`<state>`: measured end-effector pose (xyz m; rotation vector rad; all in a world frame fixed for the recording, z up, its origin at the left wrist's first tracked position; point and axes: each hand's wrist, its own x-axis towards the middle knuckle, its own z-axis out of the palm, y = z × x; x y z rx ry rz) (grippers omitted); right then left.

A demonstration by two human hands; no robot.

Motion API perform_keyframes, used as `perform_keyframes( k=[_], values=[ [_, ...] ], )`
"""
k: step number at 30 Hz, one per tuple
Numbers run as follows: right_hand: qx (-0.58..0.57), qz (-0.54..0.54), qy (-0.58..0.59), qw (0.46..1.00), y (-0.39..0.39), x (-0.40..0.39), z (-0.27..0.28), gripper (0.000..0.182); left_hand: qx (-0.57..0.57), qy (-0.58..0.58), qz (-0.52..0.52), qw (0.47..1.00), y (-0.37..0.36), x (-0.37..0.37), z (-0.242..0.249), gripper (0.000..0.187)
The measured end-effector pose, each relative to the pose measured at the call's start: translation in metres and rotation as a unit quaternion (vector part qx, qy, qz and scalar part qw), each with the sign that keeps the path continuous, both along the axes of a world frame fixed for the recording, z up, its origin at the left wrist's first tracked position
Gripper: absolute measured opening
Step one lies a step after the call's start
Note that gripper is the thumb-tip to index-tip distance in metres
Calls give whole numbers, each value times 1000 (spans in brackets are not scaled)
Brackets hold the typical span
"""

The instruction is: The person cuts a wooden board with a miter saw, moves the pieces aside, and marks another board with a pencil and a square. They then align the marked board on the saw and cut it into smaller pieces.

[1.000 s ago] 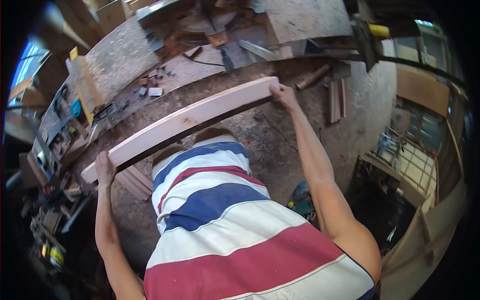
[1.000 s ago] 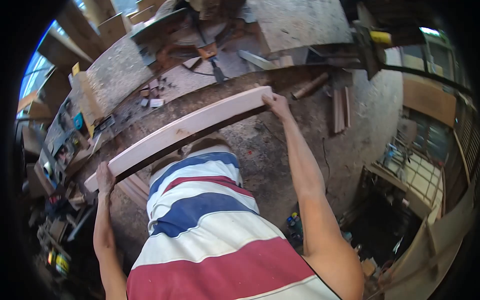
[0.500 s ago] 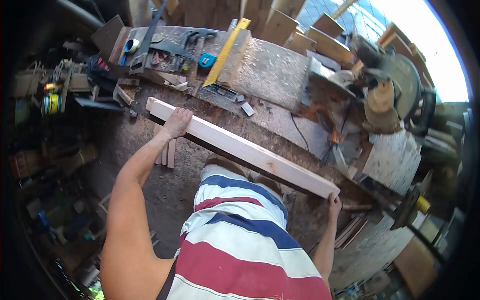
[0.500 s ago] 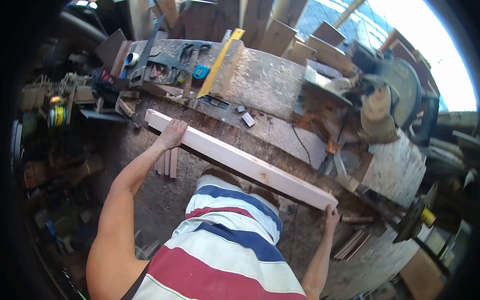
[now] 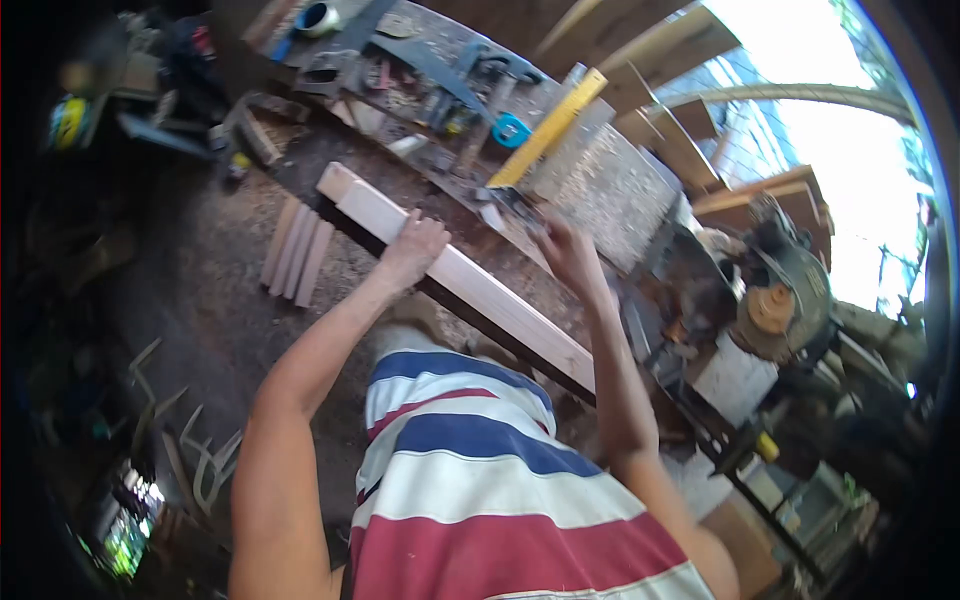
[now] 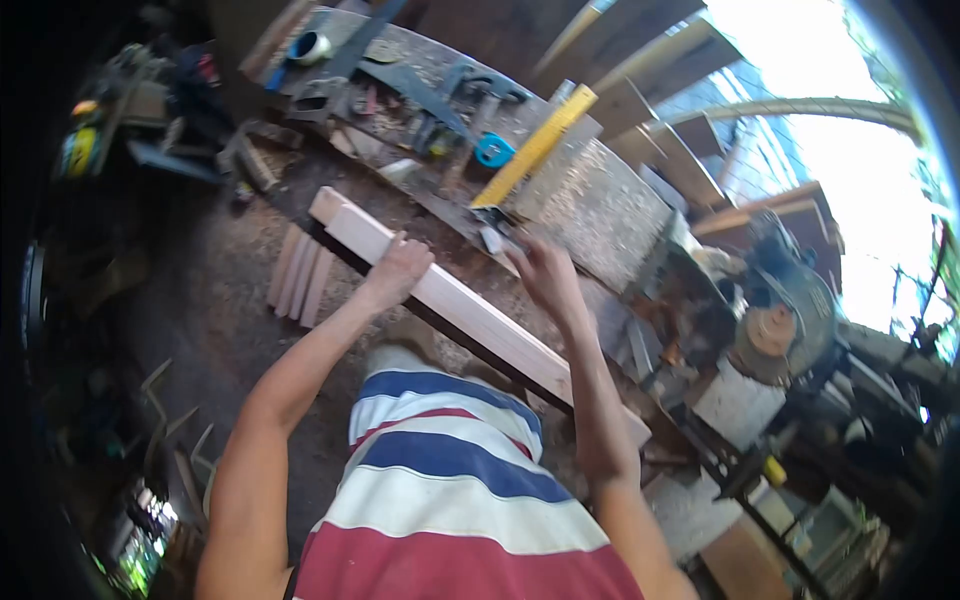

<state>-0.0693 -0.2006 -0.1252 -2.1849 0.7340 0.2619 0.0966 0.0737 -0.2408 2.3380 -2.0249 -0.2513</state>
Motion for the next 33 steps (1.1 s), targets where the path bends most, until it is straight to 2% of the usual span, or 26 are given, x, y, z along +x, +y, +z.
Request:
perform_keyframes(
  k=[1,4,5,6,8,10,14,18,20,23,26,27,30,33],
  values=[
    [-6,1,-117,993,-14,31,-11,38,-11,16,10,1000,2,0,-1,20],
    [-149,-23,-9,989,-76,109,-6,37,-40,29,29,998,2,4,-5,18],
    [-188,-24,-10,982,-97,122,-11,41,-58,29,32,997,4,5,-7,17],
    [-211,-17,18,977,-111,135,-3,33,-77,28,35,996,5,5,-7,17],
    [-257,-27,60,964,-120,149,5,32,-47,29,30,998,6,4,-10,17],
    [-260,24,156,953,-120,167,11,35,-41,22,29,999,7,4,-12,18],
    [-414,63,144,897,-153,181,-41,45,-28,37,31,998,6,5,-11,20],
    [-355,116,279,884,-188,215,-40,68,-22,48,36,998,5,5,-11,21],
    [-354,133,335,863,-186,226,-51,64,-26,42,31,998,7,3,-12,22],
    [-345,105,373,855,-183,232,-73,65,-13,35,28,999,5,5,-12,25],
    [-327,31,329,885,-187,225,-90,72,1,45,28,999,6,5,-12,26],
    [-338,29,312,887,-189,223,-95,69,4,50,29,998,6,5,-13,26],
    [-357,62,296,884,-184,224,-96,59,-8,18,25,999,7,3,-15,27],
    [-430,160,262,849,-173,218,-101,46,6,23,24,999,6,4,-13,27]
  ],
)
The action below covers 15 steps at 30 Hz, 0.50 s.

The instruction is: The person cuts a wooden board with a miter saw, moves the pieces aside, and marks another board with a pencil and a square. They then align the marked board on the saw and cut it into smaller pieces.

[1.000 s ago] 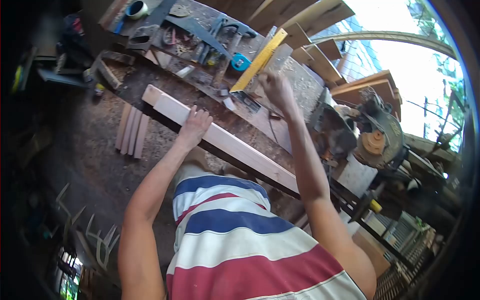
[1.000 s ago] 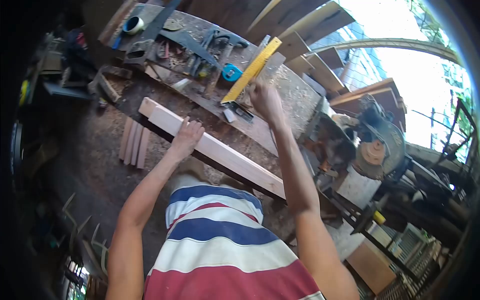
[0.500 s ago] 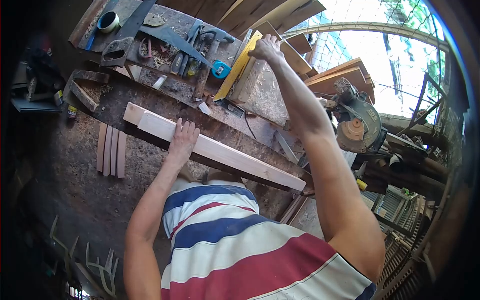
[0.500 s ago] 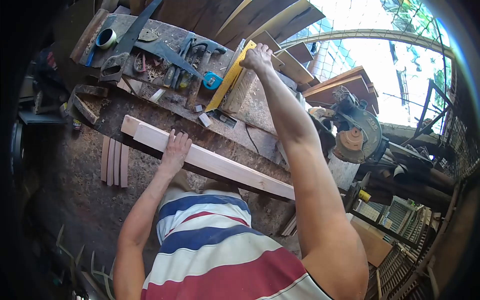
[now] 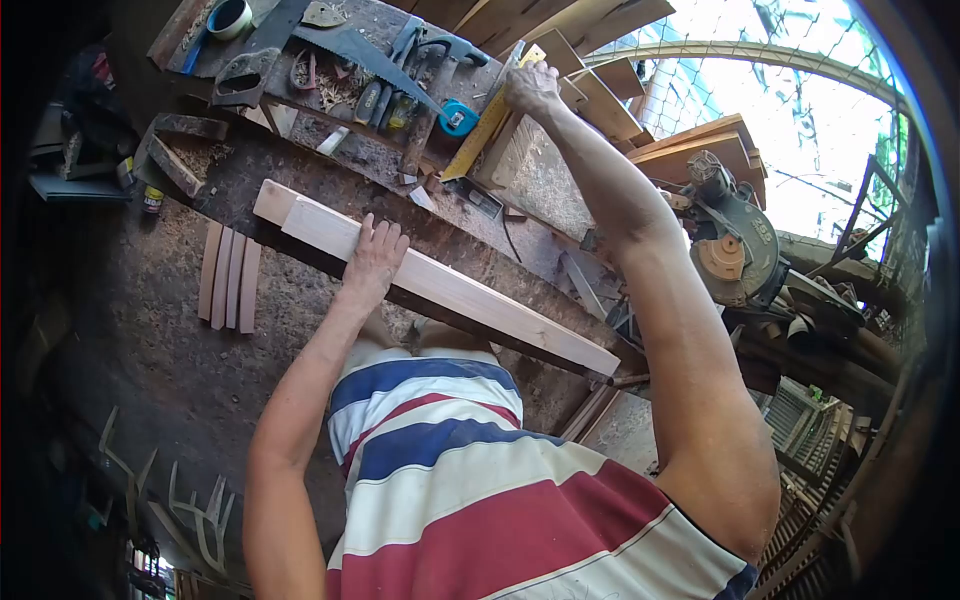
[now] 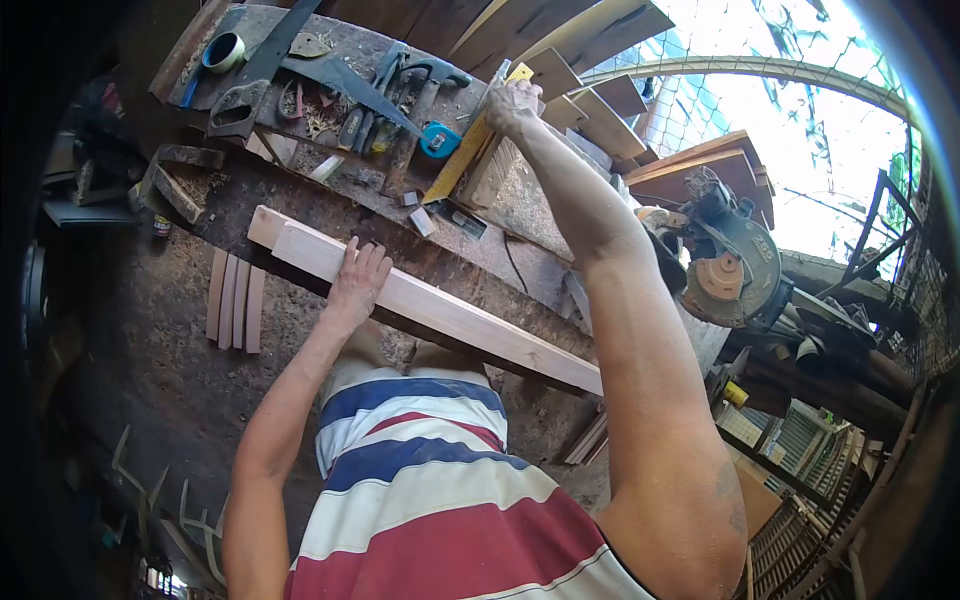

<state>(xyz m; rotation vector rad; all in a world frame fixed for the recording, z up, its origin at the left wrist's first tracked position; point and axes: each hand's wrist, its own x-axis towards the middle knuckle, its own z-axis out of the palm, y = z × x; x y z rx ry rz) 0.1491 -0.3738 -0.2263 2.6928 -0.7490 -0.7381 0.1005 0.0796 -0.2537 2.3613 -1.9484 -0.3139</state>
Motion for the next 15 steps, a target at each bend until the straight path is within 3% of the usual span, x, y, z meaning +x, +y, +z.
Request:
perform_keyframes(
  k=[7,12,15],
  values=[
    [126,249,132,951,-1,-9,35,33,-24,-2,-1,1000,1,-2,3,28],
    [164,288,136,934,12,-15,42,35,-25,-5,-3,1000,1,-1,5,29],
    [205,308,148,917,-39,-11,-32,33,-33,35,17,999,1,-4,-2,36]
  ],
)
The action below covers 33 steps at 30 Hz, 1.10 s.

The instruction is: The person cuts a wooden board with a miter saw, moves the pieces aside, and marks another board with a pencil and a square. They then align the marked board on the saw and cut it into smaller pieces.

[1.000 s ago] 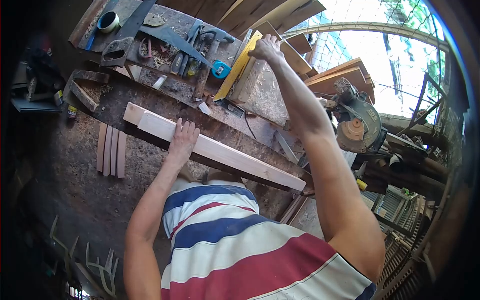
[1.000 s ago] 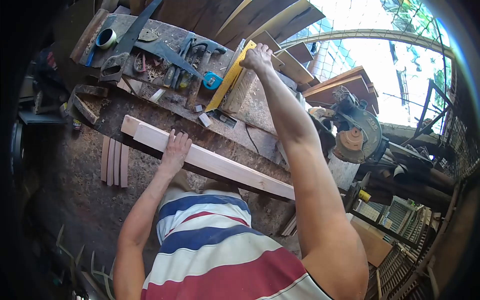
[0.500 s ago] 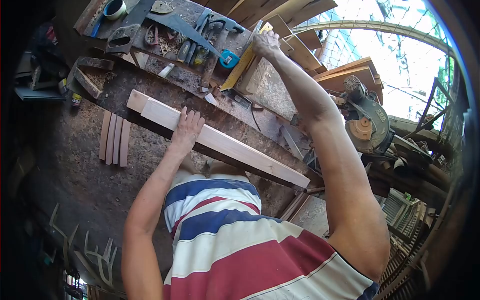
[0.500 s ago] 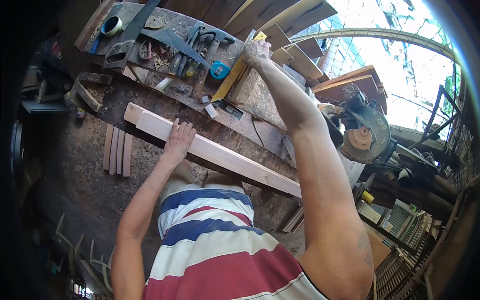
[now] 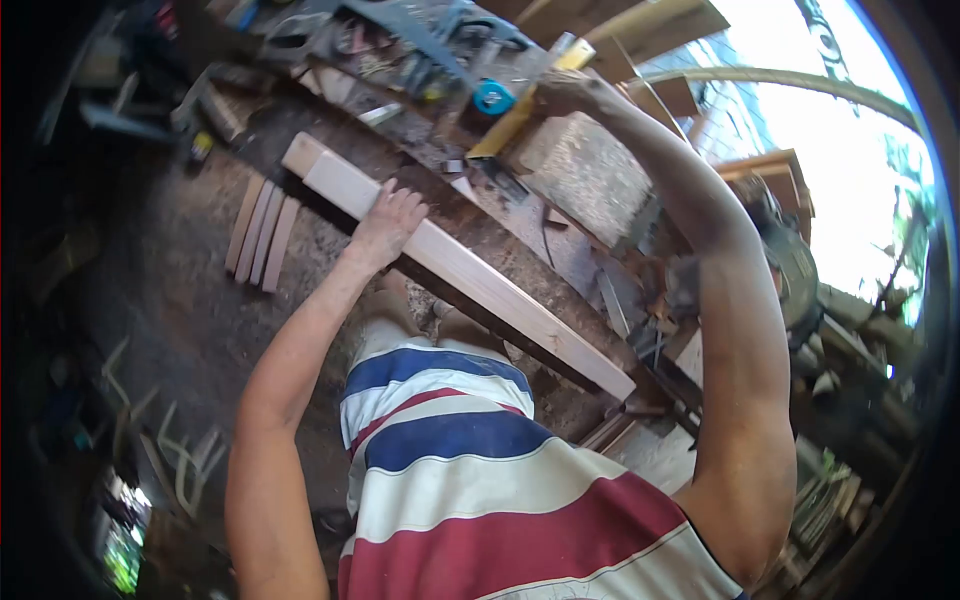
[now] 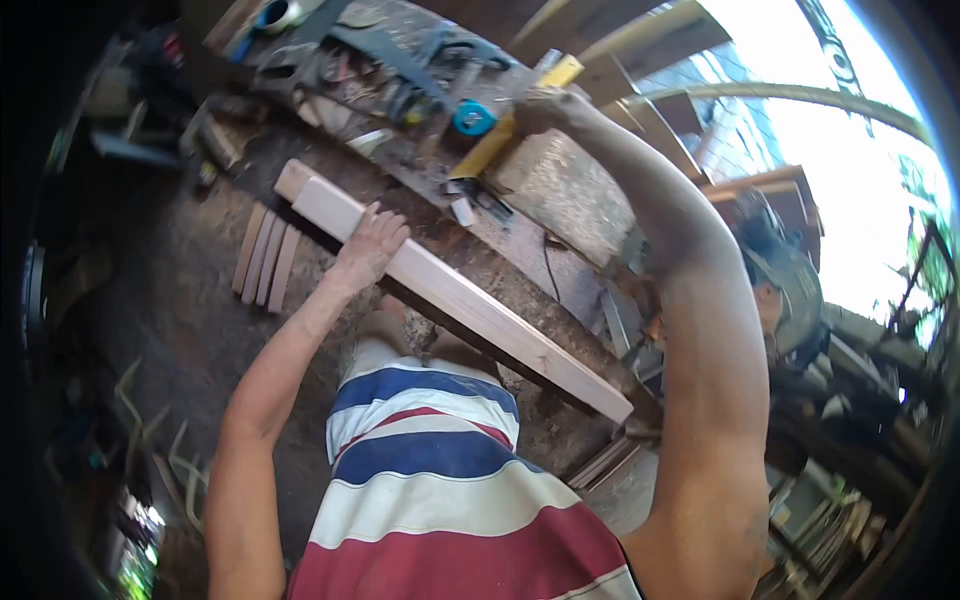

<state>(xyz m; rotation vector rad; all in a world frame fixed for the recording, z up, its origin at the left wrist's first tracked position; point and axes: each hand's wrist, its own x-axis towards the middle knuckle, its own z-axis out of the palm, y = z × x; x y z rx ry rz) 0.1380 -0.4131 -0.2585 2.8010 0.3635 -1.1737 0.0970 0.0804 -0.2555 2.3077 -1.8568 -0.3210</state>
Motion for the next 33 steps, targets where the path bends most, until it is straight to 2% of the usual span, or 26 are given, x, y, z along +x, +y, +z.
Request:
perform_keyframes(
  k=[2,4,5,6,7,8,9,11,14,16,17,18,20,22,24,27,31,33],
  values=[
    [34,-40,-14,999,36,-3,63,29,22,-28,-1,999,-1,0,6,35],
    [17,90,-51,994,17,-8,31,21,-6,-9,15,1000,-1,-1,-4,30],
    [15,35,-59,998,53,-15,98,19,20,-24,11,999,-1,-1,2,27],
    [13,-30,-109,993,42,-26,87,13,43,-37,4,998,-2,-1,8,25],
    [2,-46,-135,990,56,-32,123,29,32,-46,11,998,-1,0,6,23],
    [53,-118,-137,982,69,-38,147,26,18,-52,14,998,1,-4,-3,22],
    [171,-244,-110,948,92,-41,184,22,3,-58,18,998,1,-6,-10,20],
    [381,-431,-40,817,99,-53,193,33,-8,-55,32,998,1,-7,-16,17],
    [568,-568,1,595,157,-60,204,49,-20,-68,43,997,-1,-11,-20,11],
    [568,-575,8,588,197,-44,192,50,-23,-69,47,996,-1,-11,-23,9],
    [530,-567,-14,631,220,-32,184,48,-42,-78,53,995,-1,-11,-24,7],
    [527,-553,-40,644,231,-21,159,38,-39,-80,53,995,0,-9,-22,7],
    [488,-536,-90,683,274,21,143,28,-33,-78,50,995,1,-10,-17,7],
    [523,-519,-134,662,308,58,111,23,-21,-77,55,995,-3,-16,-28,8],
    [506,-499,-186,679,347,93,93,27,-12,-77,58,995,-4,-15,-30,8],
    [404,-331,-263,811,379,116,60,33,-5,-67,55,996,-2,-14,-22,10],
    [376,-383,-108,837,405,118,52,37,-5,-63,57,996,-5,-17,-31,12],
    [375,-383,-118,836,399,113,44,37,-4,-58,58,997,-7,-21,-33,13]
  ],
)
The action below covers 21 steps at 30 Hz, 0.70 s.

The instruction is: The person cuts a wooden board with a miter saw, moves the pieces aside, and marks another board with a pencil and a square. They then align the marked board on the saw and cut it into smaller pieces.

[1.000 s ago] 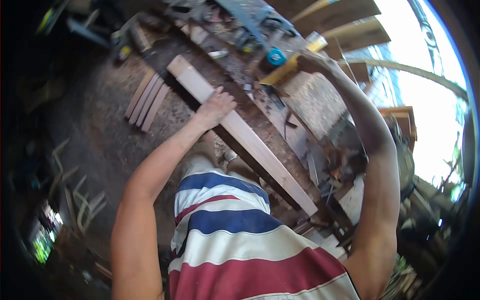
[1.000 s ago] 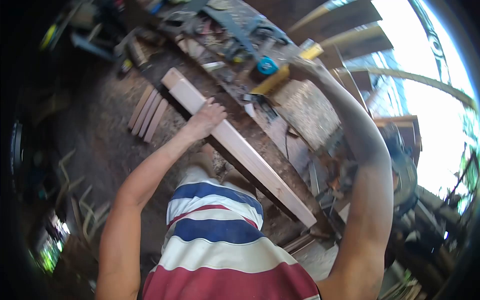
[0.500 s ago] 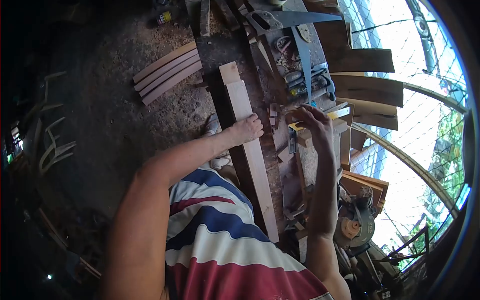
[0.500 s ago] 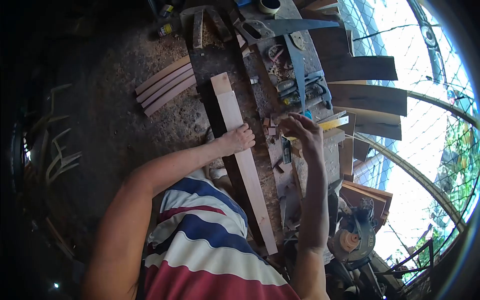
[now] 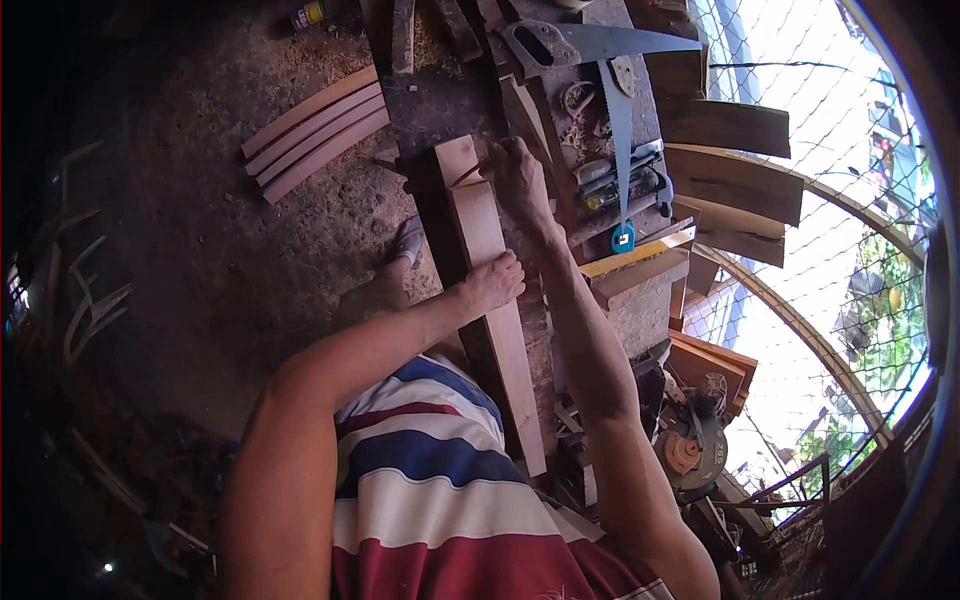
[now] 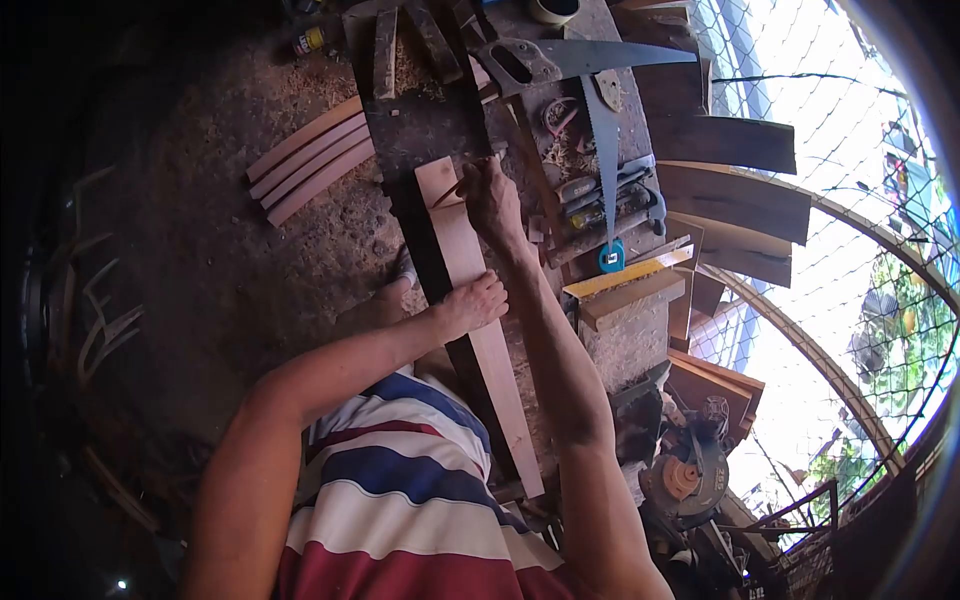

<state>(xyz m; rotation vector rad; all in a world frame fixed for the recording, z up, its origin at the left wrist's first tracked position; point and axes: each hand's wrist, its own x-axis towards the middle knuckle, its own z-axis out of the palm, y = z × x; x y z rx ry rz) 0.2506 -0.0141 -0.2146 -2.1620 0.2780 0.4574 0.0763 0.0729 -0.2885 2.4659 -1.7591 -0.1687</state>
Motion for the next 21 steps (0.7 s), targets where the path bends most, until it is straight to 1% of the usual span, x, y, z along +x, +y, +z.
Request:
perform_keyframes(
  k=[1,2,5,6,7,9,10,11,13,15,16,17,19,21],
  values=[
    [-1,0,-6,1000,-1,0,0,37,5,3,0,1000,-1,0,-1,14],
    [-75,52,-57,994,-5,-1,3,36,9,5,-1,1000,-1,0,-2,14],
    [-241,72,-90,964,-15,16,18,29,41,9,-19,999,-1,2,2,20],
    [-169,31,-103,980,-15,17,25,29,41,12,-21,999,1,2,5,20],
    [-93,23,-79,992,-15,16,23,31,41,14,-22,999,1,2,6,20],
    [62,8,-33,997,-7,18,13,33,48,15,-23,998,0,4,6,20],
    [99,16,4,995,-7,14,-9,38,54,15,-25,998,0,5,8,20],
    [95,5,24,995,-3,9,-16,39,61,15,-26,998,0,6,9,20],
    [46,6,20,999,-7,2,-18,36,60,12,-30,998,0,8,11,20],
    [-116,33,-49,992,-23,2,-9,36,58,18,-26,998,1,9,11,19],
    [-198,43,-81,976,-34,3,4,35,54,25,-25,998,3,10,13,18],
    [-232,38,-92,968,-43,4,24,35,48,29,-29,998,5,12,16,18],
    [-127,-81,-33,988,-71,-1,69,36,44,2,-31,999,7,16,24,19],
    [-189,-166,-48,967,-123,-22,91,37,25,42,-18,999,3,10,10,19]
  ],
)
